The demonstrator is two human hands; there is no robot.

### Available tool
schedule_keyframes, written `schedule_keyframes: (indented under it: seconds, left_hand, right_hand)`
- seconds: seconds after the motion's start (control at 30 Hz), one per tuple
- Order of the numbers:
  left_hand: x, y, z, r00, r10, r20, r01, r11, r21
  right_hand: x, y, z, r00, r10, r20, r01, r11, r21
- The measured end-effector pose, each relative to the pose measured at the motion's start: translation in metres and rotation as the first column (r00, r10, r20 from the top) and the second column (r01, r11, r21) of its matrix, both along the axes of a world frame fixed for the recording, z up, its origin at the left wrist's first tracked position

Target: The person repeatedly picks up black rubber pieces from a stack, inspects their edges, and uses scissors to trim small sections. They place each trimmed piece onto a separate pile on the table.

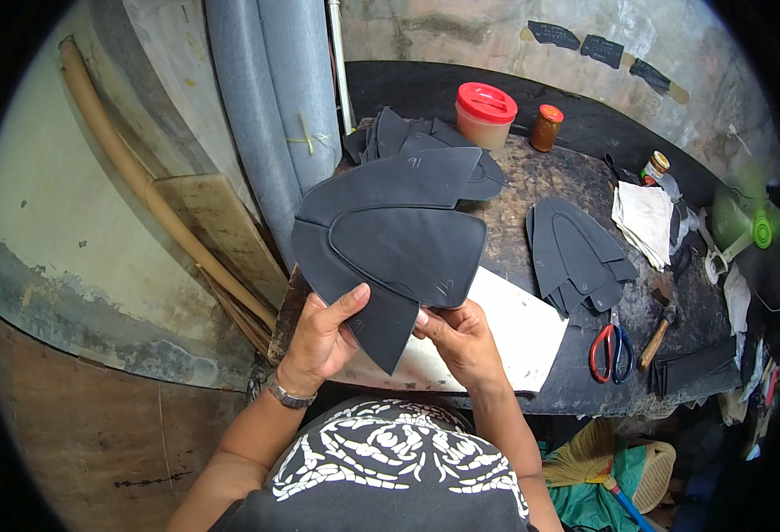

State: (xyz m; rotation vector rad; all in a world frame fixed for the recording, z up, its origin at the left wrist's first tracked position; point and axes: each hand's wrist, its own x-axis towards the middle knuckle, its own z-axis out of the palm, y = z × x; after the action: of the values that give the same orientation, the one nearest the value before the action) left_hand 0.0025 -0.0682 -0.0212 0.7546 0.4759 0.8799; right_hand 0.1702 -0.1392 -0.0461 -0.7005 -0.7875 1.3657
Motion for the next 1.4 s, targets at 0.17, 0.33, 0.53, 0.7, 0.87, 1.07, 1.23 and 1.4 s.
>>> schedule_keyframes:
  seconds: [0.17,0.33,0.53,0.7,0.87,1.07,1.23,1.4]
  left_hand:
    - [-0.001,-0.003,0.001,0.989,0.142,-0.043,-0.134,0.979,0.156]
    - [-0.004,-0.002,0.008,0.986,0.159,-0.040,-0.153,0.979,0.138]
    - [-0.003,0.001,0.009,0.994,0.079,-0.074,-0.083,0.996,-0.046]
    - [-0.001,-0.001,0.005,0.996,0.064,-0.055,-0.066,0.997,-0.044]
    - [0.000,-0.003,0.007,0.996,0.083,-0.041,-0.083,0.997,0.008]
    - [0.000,-0.005,0.006,0.989,0.151,-0.009,-0.150,0.986,0.076]
    - [-0.002,-0.007,0.005,0.981,0.191,-0.039,-0.186,0.977,0.102]
    - [-0.001,-0.007,0.006,0.979,0.203,-0.018,-0.201,0.975,0.091]
  right_hand:
    - [0.000,0.007,-0.009,0.855,-0.241,0.459,0.172,0.967,0.188]
    - [0.001,0.010,-0.006,0.850,-0.227,0.476,0.156,0.971,0.183]
    - [-0.001,0.006,0.003,0.947,-0.121,0.298,0.057,0.975,0.213]
    - [-0.004,0.006,0.005,0.958,-0.141,0.251,0.118,0.988,0.102]
    - [-0.006,0.006,0.003,0.976,-0.151,0.154,0.143,0.988,0.064]
    - [-0.007,0.005,0.001,0.520,-0.500,0.692,0.286,0.866,0.411]
    - [0.000,0.003,0.004,0.903,-0.195,0.382,0.147,0.978,0.150]
    - [0.007,0.001,0.008,0.832,-0.176,0.527,0.118,0.983,0.143]
